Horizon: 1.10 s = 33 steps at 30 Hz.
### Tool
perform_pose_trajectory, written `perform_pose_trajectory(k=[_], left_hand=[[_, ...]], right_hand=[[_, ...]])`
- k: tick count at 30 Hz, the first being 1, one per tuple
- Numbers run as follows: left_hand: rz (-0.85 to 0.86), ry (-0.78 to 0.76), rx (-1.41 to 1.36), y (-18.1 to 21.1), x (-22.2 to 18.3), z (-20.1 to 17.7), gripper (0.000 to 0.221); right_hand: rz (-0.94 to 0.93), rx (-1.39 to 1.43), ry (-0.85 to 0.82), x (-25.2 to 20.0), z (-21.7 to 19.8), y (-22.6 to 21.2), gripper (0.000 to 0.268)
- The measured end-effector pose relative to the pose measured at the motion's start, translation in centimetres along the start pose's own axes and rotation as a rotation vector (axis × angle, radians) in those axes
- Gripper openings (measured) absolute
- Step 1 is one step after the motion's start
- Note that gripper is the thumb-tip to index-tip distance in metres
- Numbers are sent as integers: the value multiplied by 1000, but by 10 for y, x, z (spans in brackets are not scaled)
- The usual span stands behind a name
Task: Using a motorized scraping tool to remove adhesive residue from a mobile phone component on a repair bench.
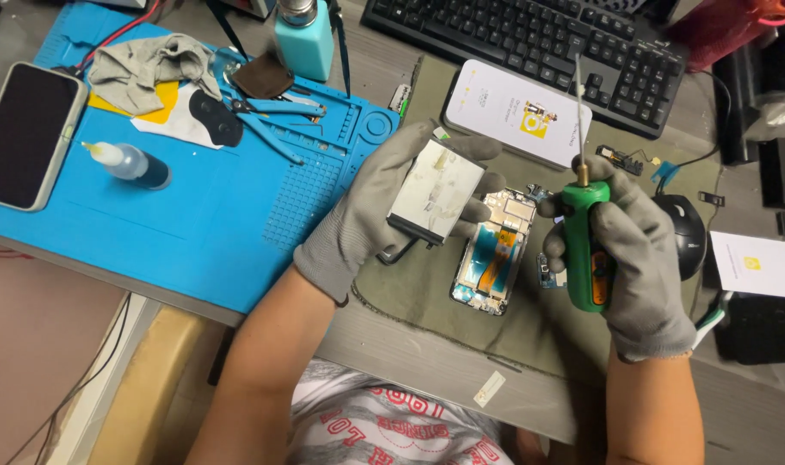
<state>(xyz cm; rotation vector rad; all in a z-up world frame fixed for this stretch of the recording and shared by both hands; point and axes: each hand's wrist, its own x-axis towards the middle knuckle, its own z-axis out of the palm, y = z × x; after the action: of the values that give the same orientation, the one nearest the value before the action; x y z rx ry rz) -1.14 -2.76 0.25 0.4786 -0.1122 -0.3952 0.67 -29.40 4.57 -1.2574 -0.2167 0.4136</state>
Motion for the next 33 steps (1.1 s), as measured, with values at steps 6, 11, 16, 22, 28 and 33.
perform_pose_trajectory(k=[6,11,16,22,28,33], left_hand=[[-178,-147,-348,2,11,-30,65],[-111,-16,-249,5,8,-15,68],[86,108,-70,3,6,-19,68],[331,109,139,10,-35,-30,41],[267,654,410,33,-80,-52,46],[119,993,569,44,-99,-5,45]], right_hand=[[34,2,-60,1,6,-1,37],[33,-95,-15,0,10,-1,46],[27,-84,-76,0,5,5,47],[91,-143,-41,-2,12,3,46],[99,-180,-37,-5,13,8,49],[81,-292,-49,-5,17,12,51]])
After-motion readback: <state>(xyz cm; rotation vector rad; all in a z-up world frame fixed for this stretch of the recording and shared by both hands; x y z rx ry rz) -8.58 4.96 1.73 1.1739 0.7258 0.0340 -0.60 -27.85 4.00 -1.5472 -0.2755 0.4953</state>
